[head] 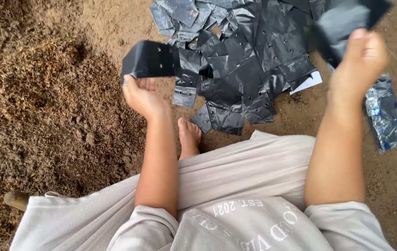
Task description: Picking up and opening individual black plastic polybags from a pile in preparation for planting.
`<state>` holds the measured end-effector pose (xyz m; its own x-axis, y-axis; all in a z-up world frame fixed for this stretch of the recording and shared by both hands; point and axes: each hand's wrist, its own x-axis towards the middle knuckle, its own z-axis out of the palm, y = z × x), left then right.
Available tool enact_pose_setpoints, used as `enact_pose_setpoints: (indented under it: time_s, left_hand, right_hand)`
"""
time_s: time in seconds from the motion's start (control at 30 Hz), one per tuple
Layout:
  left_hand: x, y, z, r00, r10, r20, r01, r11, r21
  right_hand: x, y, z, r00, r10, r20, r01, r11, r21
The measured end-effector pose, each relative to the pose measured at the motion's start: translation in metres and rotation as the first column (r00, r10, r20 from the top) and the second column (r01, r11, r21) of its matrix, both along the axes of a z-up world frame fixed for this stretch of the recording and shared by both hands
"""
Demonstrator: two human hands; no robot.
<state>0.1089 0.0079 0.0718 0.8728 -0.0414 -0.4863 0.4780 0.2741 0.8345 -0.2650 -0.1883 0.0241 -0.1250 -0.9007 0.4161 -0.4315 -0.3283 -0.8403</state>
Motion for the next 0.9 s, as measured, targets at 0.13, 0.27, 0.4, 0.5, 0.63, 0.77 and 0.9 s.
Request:
enact_pose_setpoints:
  time_s: [0.13, 0.27, 0.4, 0.5, 0.63, 0.77, 0.9]
  left_hand:
    - [-0.02, -0.006, -0.046, 0.989, -0.108, 0.102, 0.109, 0.994, -0.003]
    - [-0.05, -0.014, -0.053, 0.884, -0.43, 0.186, 0.42, 0.903, 0.09]
    - [-0.067, -0.013, -0.069, 0.57, -0.781, 0.254, 0.747, 0.622, 0.236]
    - [-0.07, -0.007, -0.056, 0.403, -0.893, 0.2, 0.841, 0.448, 0.304]
    - [-0.068, -0.008, -0.06, 0.392, -0.907, 0.151, 0.844, 0.42, 0.333]
    - [-0.067, -0.009, -0.055, 0.418, -0.901, 0.118, 0.819, 0.43, 0.381]
    - [-0.064, -0.007, -0.065, 0.179, -0.984, -0.013, 0.824, 0.143, 0.549]
  right_hand:
    - [0.056, 0.041, 0.021, 0.982, 0.183, -0.043, -0.178, 0.978, 0.105]
    - [0.099, 0.064, 0.019, 0.916, 0.4, 0.033, -0.389, 0.865, 0.316]
    - [0.13, 0.067, 0.005, 0.801, 0.596, 0.057, -0.495, 0.604, 0.625]
    - [0.129, 0.064, 0.023, 0.806, 0.585, -0.089, -0.33, 0.569, 0.753]
    - [0.095, 0.032, -0.002, 0.887, 0.438, -0.148, -0.261, 0.739, 0.621]
    - [0.053, 0.004, -0.002, 0.96, 0.234, -0.157, -0.119, 0.842, 0.526]
    - [-0.003, -0.016, 0.0, 0.994, -0.024, -0.103, 0.071, 0.876, 0.478]
